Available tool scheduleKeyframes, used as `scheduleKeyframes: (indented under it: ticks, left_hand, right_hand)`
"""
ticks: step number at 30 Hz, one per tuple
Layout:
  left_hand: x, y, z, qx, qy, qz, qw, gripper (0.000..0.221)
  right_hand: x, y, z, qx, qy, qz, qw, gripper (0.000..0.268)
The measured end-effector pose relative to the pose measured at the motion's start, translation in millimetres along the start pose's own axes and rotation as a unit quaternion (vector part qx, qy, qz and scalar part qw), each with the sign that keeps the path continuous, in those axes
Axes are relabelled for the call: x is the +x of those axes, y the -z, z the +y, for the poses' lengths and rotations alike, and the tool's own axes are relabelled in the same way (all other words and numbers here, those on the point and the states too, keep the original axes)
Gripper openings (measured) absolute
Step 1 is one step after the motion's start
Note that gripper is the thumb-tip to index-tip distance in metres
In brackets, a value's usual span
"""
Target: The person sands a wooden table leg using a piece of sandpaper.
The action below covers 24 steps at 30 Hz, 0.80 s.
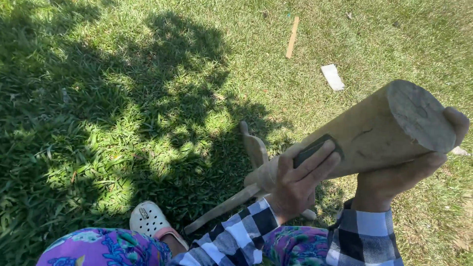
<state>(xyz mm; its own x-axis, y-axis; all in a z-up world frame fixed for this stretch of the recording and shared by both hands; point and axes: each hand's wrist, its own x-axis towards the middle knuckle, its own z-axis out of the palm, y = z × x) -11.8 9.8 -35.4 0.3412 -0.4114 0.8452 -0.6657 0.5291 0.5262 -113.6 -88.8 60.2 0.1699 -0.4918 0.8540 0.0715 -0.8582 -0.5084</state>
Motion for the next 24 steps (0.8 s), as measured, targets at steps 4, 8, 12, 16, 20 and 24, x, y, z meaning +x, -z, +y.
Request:
scheduleKeyframes:
  ticks: [4,8,12,16,20,24]
  left_hand:
    - [-13,8,-12,0.008,-0.010,-0.003,1.000,0.039]
    - [-29,6,-30,-0.013,-0.007,-0.013,1.000,0.040]
    - [-5,9,-19,-0.040,0.004,-0.025,0.999,0.045]
    - [50,4,-6,-0.090,-0.017,-0.017,0.996,0.046]
    - [56,8,-2,-0.122,-0.015,-0.018,0.992,0.042]
    - [6,19,-14,-0.105,-0.012,-0.027,0.994,0.051]
  right_hand:
    - [-5,1,7,0.022,0.012,-0.009,1.000,0.062]
    - [2,-3,6,0.027,0.029,-0.003,0.999,0.060]
    - [-4,-3,2,0.039,0.001,-0.004,0.999,0.060]
    - [-1,-4,-1,0.012,0.006,-0.001,1.000,0.059]
    - [2,-4,0,0.011,0.012,-0.004,1.000,0.060]
    - [0,0,7,0.025,0.017,0.013,0.999,0.062]
